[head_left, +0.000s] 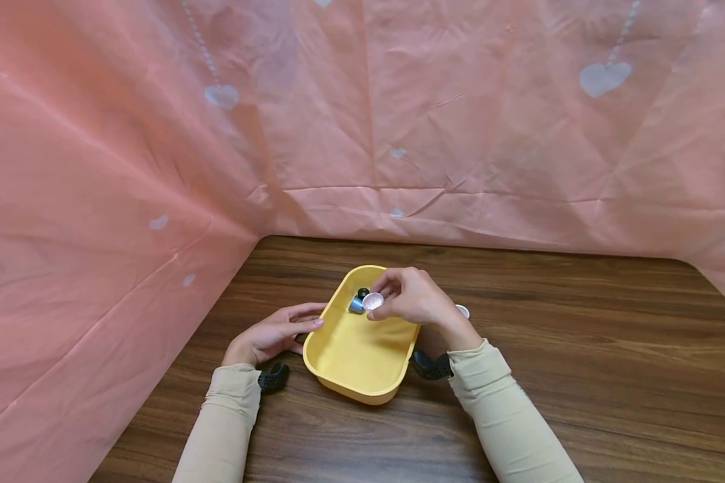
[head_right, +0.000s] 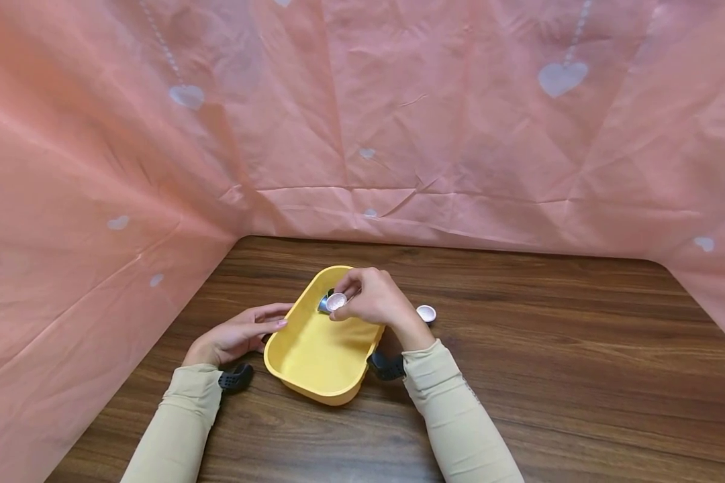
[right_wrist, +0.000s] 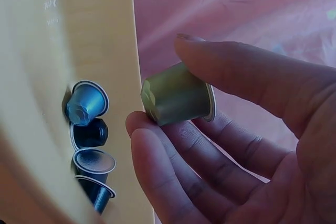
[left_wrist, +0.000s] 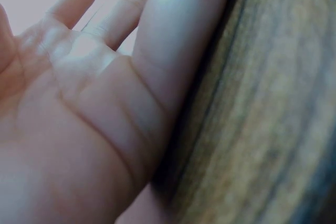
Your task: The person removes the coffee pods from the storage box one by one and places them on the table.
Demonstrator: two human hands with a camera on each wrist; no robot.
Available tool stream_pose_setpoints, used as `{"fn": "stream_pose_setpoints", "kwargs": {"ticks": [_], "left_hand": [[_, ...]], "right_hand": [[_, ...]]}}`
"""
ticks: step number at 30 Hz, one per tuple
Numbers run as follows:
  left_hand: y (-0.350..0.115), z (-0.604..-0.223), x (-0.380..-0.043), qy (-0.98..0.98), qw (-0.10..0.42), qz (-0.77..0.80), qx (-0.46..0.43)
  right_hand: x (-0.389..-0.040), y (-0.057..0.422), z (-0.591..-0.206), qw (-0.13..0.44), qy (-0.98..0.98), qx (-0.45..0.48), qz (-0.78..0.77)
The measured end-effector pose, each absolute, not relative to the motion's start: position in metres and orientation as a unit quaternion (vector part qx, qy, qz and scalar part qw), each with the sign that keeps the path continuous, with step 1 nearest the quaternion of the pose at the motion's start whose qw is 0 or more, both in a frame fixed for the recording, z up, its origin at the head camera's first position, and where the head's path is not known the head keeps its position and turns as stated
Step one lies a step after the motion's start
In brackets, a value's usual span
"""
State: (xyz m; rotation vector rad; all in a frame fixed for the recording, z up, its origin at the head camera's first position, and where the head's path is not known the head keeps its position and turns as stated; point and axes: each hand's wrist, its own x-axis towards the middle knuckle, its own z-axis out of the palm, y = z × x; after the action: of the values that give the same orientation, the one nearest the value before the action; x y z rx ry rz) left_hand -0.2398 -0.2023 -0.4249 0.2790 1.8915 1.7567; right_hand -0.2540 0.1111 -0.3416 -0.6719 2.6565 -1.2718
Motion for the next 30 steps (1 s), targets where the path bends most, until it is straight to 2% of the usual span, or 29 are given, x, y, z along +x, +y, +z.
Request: {"fn": "stream_pose_setpoints", "kwargs": {"ticks": [13,23,30], "left_hand": [[-0.201,-0.424,-0.238,0.694,0.272,0.659,0.105],[-0.204,-0.423,-0.239,0.699,0.268,0.655,0.104],[-0.203,-0.423,-0.239,0.701,0.268,0.652,0.108]], "right_hand": [[-0.252,0.131,-0.341,0.066,0.872,-0.204,-0.44],[-0.256,0.167,-0.343,0.046,0.883,-0.182,-0.43],[-0.258,0.202,-0.348,0.038,0.862,-0.159,-0.48]]}}
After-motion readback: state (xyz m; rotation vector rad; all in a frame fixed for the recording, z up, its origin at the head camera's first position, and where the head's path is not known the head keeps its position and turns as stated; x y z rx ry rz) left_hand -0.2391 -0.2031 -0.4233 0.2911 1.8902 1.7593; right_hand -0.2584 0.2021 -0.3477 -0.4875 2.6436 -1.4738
